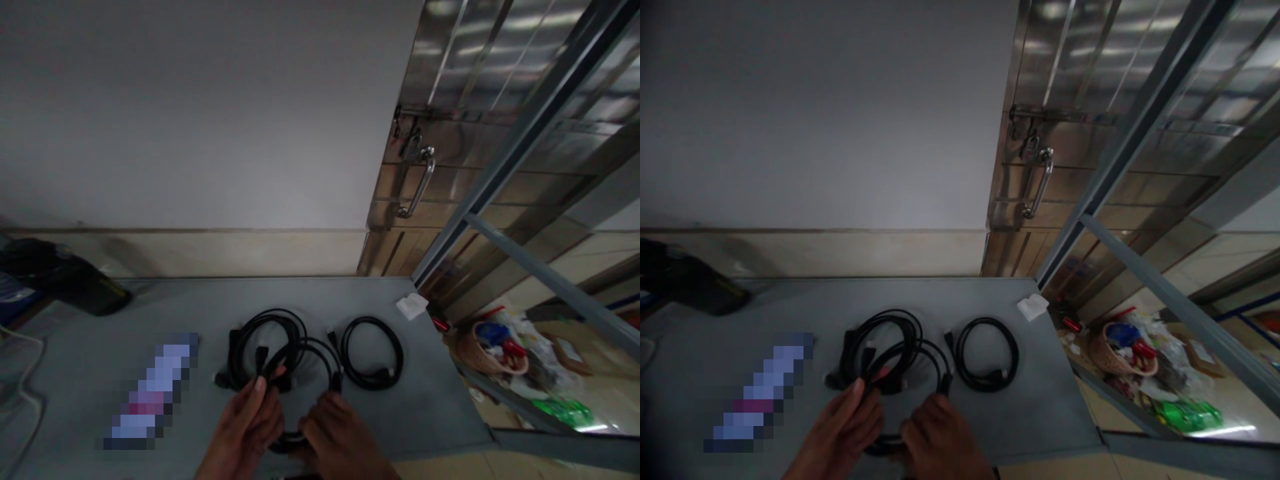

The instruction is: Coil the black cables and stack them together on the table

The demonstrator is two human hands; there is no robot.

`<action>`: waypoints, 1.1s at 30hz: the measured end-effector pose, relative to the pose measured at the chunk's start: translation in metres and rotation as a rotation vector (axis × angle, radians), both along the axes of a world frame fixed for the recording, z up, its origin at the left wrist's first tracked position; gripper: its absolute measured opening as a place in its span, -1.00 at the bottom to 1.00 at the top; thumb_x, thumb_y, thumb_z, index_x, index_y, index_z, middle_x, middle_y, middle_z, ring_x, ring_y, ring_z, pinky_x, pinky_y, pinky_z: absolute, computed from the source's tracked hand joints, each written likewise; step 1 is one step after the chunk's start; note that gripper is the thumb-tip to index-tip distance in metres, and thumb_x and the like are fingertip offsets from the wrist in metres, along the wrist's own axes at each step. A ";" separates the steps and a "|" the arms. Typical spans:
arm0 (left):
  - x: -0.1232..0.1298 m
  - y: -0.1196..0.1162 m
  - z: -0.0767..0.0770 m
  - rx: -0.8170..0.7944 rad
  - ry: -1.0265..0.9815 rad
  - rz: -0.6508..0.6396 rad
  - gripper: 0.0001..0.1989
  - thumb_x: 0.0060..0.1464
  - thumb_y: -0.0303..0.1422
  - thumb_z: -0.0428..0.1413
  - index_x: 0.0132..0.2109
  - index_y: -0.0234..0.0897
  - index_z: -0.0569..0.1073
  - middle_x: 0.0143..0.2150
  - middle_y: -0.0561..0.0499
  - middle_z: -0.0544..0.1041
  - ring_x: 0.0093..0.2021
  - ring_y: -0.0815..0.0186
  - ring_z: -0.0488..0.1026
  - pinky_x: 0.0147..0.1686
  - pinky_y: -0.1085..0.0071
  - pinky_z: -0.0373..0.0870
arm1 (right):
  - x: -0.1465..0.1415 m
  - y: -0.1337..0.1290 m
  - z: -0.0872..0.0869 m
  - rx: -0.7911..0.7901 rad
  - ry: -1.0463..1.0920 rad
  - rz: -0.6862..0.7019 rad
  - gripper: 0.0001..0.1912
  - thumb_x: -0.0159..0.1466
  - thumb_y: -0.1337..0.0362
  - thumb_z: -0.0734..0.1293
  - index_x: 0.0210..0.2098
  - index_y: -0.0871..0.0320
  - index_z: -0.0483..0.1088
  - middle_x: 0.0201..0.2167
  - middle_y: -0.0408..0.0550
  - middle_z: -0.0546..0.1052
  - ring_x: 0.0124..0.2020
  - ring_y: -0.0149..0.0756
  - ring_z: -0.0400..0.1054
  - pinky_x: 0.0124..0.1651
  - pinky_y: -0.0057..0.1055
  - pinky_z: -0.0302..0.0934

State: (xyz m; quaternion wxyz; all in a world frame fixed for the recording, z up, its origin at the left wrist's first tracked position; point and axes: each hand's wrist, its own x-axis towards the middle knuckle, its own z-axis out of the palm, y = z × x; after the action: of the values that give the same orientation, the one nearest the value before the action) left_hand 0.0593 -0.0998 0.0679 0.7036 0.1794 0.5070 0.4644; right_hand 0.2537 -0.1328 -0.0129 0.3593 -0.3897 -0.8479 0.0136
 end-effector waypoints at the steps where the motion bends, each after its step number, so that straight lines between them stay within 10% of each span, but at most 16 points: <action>1: -0.004 0.005 0.003 0.032 0.037 0.018 -0.32 -0.21 0.06 0.65 -0.02 -0.24 0.74 -0.51 0.23 0.22 -0.52 0.44 0.25 -0.46 0.44 0.37 | 0.001 0.006 0.009 0.015 -0.049 0.007 -0.82 0.67 0.22 0.29 -0.09 0.10 0.47 -0.31 -0.12 0.57 -0.22 -0.20 0.50 0.10 -0.26 0.46; 6: -0.035 0.038 0.000 0.359 0.433 0.072 -0.37 0.06 0.12 0.47 0.08 -0.22 0.65 -0.44 0.17 0.37 -0.46 0.33 0.33 -0.45 0.38 0.38 | -0.016 0.048 0.033 0.009 -0.150 0.010 -0.92 0.62 0.35 0.36 0.02 0.11 0.53 -0.17 -0.10 0.56 -0.01 -0.20 0.49 0.47 -0.03 0.28; 13: -0.093 0.083 -0.065 0.618 1.344 0.086 -0.42 0.21 0.15 0.17 0.11 -0.21 0.57 0.01 -0.24 0.67 0.06 -0.19 0.63 0.20 -0.20 0.55 | -0.047 0.081 0.008 -0.144 -0.209 -0.010 -0.82 0.54 0.10 0.53 -0.02 0.03 0.56 -0.03 -0.08 0.57 0.09 -0.16 0.47 0.48 0.04 0.32; 18: -0.099 0.080 -0.093 0.639 1.327 0.015 -0.38 0.31 0.15 0.11 0.26 -0.19 0.54 0.22 -0.29 0.62 0.26 -0.20 0.59 0.35 -0.24 0.50 | -0.040 0.069 0.001 -0.203 -0.096 0.042 -0.38 0.44 -0.22 0.55 0.22 0.09 0.52 0.13 0.00 0.58 0.26 -0.09 0.45 0.60 0.02 0.22; 24: -0.091 0.045 -0.079 0.659 1.243 0.076 -0.38 0.37 0.13 0.14 0.35 -0.17 0.50 0.37 -0.29 0.53 0.42 -0.18 0.47 0.48 -0.21 0.36 | 0.013 0.041 -0.006 -0.204 -0.025 -0.260 -0.45 0.64 -0.12 0.32 0.43 0.07 0.37 0.32 0.22 0.49 0.33 0.14 0.44 0.35 0.17 0.46; 33: -0.084 -0.023 -0.071 0.509 1.092 0.260 -0.48 0.31 0.14 0.25 0.16 -0.12 0.58 0.22 -0.19 0.62 0.28 -0.13 0.54 0.45 -0.08 0.36 | 0.118 -0.033 -0.050 0.001 -0.181 -0.529 -0.62 0.71 -0.05 0.20 0.05 0.08 0.48 -0.08 0.06 0.68 -0.02 0.04 0.65 0.06 0.00 0.52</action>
State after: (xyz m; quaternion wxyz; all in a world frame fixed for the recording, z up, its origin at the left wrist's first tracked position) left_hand -0.0246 -0.1224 -0.0036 0.2152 0.4905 0.6850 0.4938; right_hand 0.3715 -0.1657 -0.0629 0.2733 -0.5970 -0.7453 -0.1162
